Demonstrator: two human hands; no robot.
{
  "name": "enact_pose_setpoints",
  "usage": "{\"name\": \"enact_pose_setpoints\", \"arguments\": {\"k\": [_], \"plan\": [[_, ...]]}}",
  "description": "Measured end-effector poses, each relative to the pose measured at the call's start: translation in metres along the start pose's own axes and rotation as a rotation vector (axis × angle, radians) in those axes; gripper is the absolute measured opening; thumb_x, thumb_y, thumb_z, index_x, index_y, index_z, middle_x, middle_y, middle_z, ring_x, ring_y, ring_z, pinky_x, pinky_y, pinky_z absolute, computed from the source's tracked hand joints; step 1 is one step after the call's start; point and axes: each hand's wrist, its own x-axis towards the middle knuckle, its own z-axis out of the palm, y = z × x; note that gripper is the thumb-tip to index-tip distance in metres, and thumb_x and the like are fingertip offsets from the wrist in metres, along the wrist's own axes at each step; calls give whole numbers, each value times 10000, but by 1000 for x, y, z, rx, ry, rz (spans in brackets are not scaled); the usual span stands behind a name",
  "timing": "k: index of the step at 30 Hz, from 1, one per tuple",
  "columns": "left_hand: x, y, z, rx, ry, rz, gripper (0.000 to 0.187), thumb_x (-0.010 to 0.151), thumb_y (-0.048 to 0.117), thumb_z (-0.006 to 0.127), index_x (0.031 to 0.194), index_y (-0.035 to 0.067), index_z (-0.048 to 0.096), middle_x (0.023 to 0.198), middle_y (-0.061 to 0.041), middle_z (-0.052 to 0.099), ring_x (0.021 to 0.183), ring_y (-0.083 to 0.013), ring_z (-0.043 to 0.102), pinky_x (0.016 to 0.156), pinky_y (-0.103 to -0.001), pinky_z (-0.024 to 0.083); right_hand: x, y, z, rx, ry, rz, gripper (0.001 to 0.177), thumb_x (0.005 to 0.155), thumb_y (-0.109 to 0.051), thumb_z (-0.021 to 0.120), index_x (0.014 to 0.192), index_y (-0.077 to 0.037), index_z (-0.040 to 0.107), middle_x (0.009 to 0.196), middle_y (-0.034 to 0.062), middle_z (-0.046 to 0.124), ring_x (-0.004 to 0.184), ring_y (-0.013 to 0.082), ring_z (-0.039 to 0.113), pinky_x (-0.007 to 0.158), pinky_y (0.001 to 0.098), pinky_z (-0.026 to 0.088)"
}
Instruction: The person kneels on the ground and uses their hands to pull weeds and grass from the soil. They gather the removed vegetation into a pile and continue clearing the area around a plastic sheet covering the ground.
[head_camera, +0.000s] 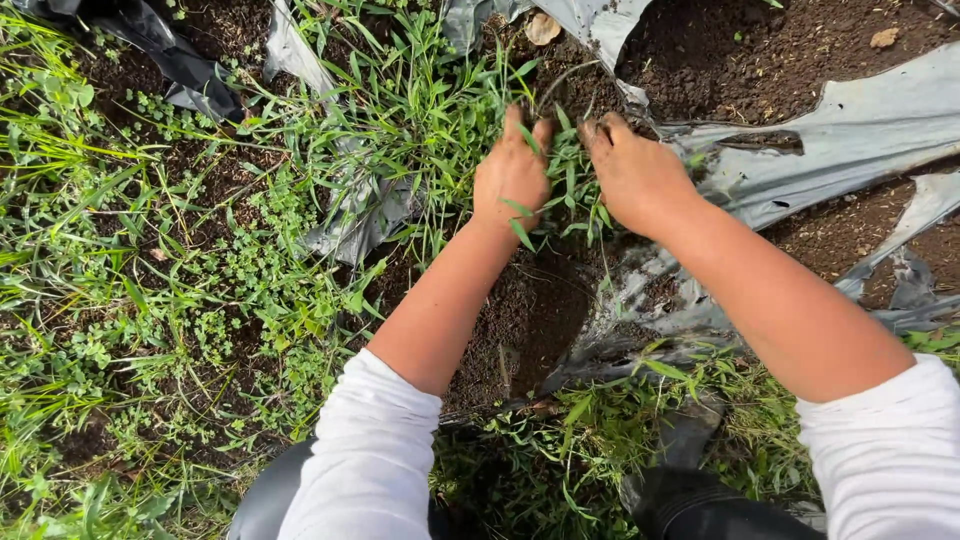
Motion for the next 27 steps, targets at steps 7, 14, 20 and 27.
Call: {"name": "enact_pose_setpoints", "arguments": {"k": [7,14,20,27], "plan": [[80,-20,32,-47,-146,-36,646,971,110,369,1591,269,279,1615,-144,281,1119,-468,630,869,-550,527,57,22,33,-159,165,150,408,1025,-99,445,1398,-157,599,1480,245,477,1038,456,606,598,560,586],[23,-16,-42,-311,-53,2,679,954,151,589,1566,44,313,1600,-150,408,1491,-317,363,1179,-436,384,72,105,60,593,236,-23,679,748,-145,752,1382,-49,528,1337,58,420,1275,220,421,1170,420,201],[-51,-24,-34,-136,-330,118,898,855,326,800,1589,170,306,1663,-282,139,1224,-507,576,960,-561,528,-8,-21,-13,-63,-307,-71,709,898,138,491,1508,-223,482,1663,251,238,1469,596,226,1059,627,489],[-1,-30,-43,-398,-19,91,807,827,-58,705,1553,79,381,1587,-316,322,1443,-482,371,1148,-563,392,44,57,40,333,-9,-17,820,755,366,451,1519,71,447,1382,318,508,1229,488,558,1111,452,453]]}}
